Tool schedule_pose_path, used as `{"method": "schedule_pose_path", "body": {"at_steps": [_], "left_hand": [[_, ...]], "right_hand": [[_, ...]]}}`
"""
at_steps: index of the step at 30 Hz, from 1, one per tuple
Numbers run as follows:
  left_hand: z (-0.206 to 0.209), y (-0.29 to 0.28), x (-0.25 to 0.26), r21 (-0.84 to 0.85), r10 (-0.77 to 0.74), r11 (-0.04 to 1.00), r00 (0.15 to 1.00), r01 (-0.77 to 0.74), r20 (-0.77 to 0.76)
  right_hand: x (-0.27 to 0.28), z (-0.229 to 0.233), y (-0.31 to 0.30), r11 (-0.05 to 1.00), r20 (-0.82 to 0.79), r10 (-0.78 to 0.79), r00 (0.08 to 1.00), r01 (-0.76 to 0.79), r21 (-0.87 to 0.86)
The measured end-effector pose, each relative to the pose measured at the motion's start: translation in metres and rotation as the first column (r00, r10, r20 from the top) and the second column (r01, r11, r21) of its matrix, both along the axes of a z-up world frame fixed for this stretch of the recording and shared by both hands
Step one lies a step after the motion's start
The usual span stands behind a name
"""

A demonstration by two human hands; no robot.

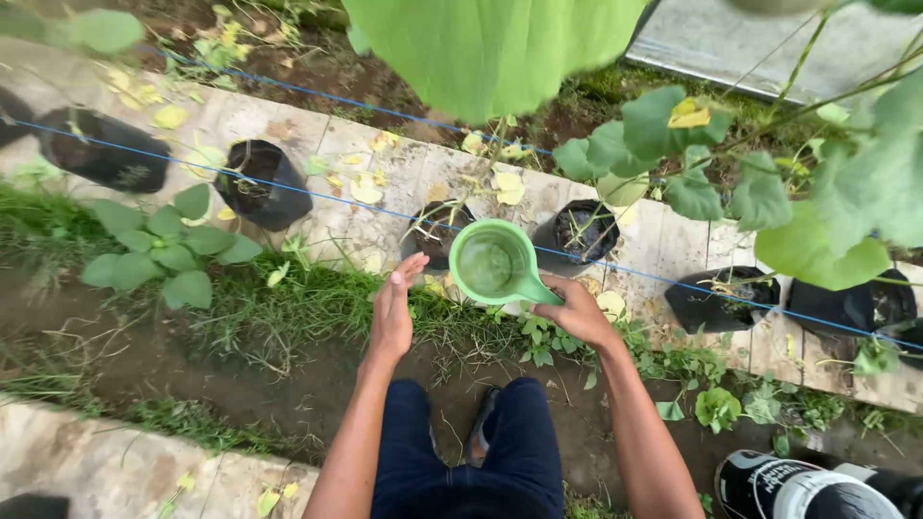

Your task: Watering melon plants in a greenhouse using a green scoop and water from buckets.

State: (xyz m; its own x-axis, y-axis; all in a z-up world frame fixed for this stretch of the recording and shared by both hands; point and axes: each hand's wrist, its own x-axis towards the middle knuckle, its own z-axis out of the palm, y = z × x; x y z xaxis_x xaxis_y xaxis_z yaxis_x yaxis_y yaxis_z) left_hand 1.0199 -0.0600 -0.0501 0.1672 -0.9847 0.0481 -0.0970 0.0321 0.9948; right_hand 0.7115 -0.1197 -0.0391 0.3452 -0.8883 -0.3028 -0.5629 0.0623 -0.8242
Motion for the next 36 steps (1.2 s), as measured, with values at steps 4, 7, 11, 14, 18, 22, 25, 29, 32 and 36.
{"method": "schedule_pose_path", "body": {"at_steps": [4,7,11,14,18,22,25,29,32,36], "left_hand": [[-0.065,-0.012,-0.011,-0.011,-0.027,1.000,0.997,0.026,-0.068],[-0.121,-0.022,-0.016,0.020,0.000,1.000,0.999,0.001,-0.050],[-0.199,-0.042,-0.012,0.025,0.019,1.000,0.999,-0.018,-0.041],[-0.254,-0.057,-0.012,-0.006,0.010,1.000,0.999,-0.011,-0.050],[-0.333,-0.065,-0.011,-0.078,0.017,0.997,0.998,-0.012,0.059],[-0.380,-0.069,-0.013,-0.056,0.020,0.998,0.994,-0.014,0.110],[-0.419,-0.074,-0.012,0.016,0.025,0.999,0.986,-0.028,0.166],[-0.454,-0.087,-0.010,-0.081,0.050,0.996,0.949,-0.025,0.312],[-0.473,-0.095,-0.019,-0.043,0.031,0.999,0.917,-0.015,0.397],[-0.498,-0.112,-0.018,-0.061,-0.002,0.997,0.786,0.051,0.618]], "right_hand": [[-0.006,-0.060,-0.009,0.997,-0.050,0.043,0.998,-0.040,0.064],[-0.011,-0.095,-0.014,0.997,-0.024,0.059,0.998,-0.058,0.054],[-0.020,-0.169,-0.026,0.991,0.019,0.133,0.991,-0.133,0.008],[-0.024,-0.225,-0.033,0.986,0.048,0.159,0.986,-0.157,-0.050],[-0.019,-0.292,-0.034,0.995,0.038,0.060,0.997,-0.063,0.073],[-0.020,-0.365,-0.043,0.991,0.138,0.125,0.983,-0.118,-0.059],[-0.012,-0.402,-0.044,0.994,0.092,0.014,0.996,-0.025,0.110],[0.002,-0.430,-0.053,0.999,0.135,-0.010,0.991,0.003,0.053],[0.007,-0.440,-0.054,0.990,0.128,-0.092,0.987,0.078,0.116],[0.022,-0.439,-0.060,0.980,0.163,-0.169,0.972,0.148,0.129]]}}
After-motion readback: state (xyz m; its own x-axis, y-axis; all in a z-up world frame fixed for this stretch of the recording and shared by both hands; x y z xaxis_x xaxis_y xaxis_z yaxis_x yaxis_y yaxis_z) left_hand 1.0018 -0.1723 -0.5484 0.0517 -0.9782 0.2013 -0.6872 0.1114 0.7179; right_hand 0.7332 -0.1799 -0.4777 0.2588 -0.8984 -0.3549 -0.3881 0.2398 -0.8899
